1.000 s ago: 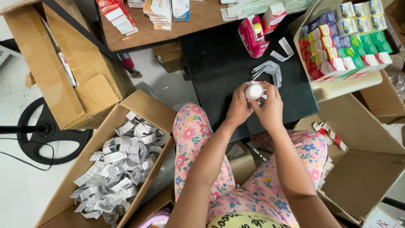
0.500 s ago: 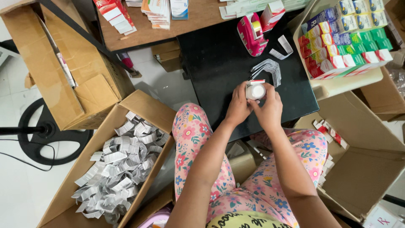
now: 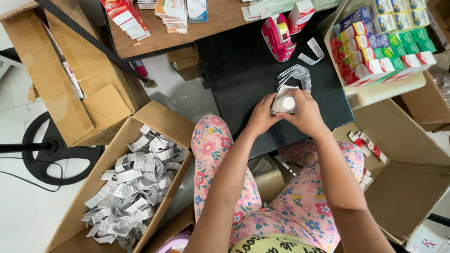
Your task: The person sits on the floor and repeatedly packs small white bottles into red and white cardboard boxes. They insert the bottles, fold the box flaps, and place the completed packages into a nearby cardboard box. The person also handles small white paper inserts, folding them and placing them into the boxes alongside the bottles.
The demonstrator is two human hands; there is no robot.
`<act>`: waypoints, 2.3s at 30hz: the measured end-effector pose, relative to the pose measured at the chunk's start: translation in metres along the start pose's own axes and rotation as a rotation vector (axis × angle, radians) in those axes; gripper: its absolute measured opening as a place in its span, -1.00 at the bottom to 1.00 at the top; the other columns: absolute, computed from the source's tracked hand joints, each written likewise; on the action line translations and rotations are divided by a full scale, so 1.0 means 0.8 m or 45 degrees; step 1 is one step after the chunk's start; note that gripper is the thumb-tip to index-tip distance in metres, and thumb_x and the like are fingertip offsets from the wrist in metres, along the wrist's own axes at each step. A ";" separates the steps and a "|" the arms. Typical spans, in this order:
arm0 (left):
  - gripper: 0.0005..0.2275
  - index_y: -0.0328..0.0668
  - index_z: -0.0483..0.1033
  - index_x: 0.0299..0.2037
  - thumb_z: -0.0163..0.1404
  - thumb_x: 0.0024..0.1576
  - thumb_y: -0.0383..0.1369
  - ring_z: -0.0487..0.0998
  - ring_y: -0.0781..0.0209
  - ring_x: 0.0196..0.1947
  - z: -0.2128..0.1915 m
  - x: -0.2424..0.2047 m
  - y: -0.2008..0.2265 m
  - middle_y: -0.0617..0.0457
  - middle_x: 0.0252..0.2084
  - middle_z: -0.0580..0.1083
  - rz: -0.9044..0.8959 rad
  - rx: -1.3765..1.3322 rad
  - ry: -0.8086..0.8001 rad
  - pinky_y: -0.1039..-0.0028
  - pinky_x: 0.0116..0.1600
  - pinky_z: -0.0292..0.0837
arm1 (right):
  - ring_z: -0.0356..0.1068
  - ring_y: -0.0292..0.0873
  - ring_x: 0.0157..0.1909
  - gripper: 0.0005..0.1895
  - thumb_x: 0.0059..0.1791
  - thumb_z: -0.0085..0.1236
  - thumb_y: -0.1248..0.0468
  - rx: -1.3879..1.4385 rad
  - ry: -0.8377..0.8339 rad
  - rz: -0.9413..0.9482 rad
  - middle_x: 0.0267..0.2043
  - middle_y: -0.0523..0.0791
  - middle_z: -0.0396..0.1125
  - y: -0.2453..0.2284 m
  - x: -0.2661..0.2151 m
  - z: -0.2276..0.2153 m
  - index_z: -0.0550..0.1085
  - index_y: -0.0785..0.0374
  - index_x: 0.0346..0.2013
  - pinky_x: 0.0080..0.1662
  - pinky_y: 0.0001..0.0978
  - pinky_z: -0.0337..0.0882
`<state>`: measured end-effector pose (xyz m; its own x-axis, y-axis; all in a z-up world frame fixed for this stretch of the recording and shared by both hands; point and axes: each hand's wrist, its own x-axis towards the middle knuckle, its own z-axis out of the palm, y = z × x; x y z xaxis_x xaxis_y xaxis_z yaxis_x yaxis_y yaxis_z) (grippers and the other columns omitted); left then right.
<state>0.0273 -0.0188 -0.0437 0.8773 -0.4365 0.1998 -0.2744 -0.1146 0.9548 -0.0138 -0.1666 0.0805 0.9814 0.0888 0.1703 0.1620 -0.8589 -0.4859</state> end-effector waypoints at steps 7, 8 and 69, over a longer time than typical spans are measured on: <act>-0.36 -0.32 0.23 0.29 0.26 0.00 -0.41 0.41 -0.24 0.26 0.001 0.000 0.000 -0.24 0.24 0.37 0.035 0.086 -0.028 0.17 0.26 0.40 | 0.37 0.28 0.07 -0.43 -0.08 0.30 0.21 0.006 -0.120 -0.329 0.04 0.18 0.38 -0.012 0.004 -0.024 0.38 0.40 0.15 0.07 0.03 0.36; -0.35 -0.33 0.23 0.28 0.27 -0.01 -0.41 0.40 -0.24 0.26 0.001 0.000 -0.001 -0.24 0.23 0.36 0.052 0.083 -0.025 0.16 0.28 0.38 | 0.38 0.28 0.06 -0.44 -0.07 0.29 0.18 0.021 -0.138 -0.299 0.02 0.17 0.38 -0.014 0.005 -0.027 0.38 0.38 0.13 0.07 0.03 0.37; -0.36 -0.24 0.21 0.31 0.18 -0.01 -0.47 0.36 -0.27 0.28 0.012 -0.006 -0.015 -0.22 0.24 0.36 0.050 0.084 0.017 0.14 0.30 0.32 | 0.18 0.10 0.08 -0.79 -0.02 0.26 0.12 -0.266 0.222 -0.089 0.10 -0.02 0.25 -0.021 -0.050 0.038 0.62 -0.03 -0.09 0.08 -0.07 0.16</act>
<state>0.0229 -0.0240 -0.0581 0.8704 -0.4299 0.2398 -0.3333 -0.1562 0.9298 -0.0530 -0.1404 0.0560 0.9330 0.0790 0.3511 0.1864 -0.9407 -0.2836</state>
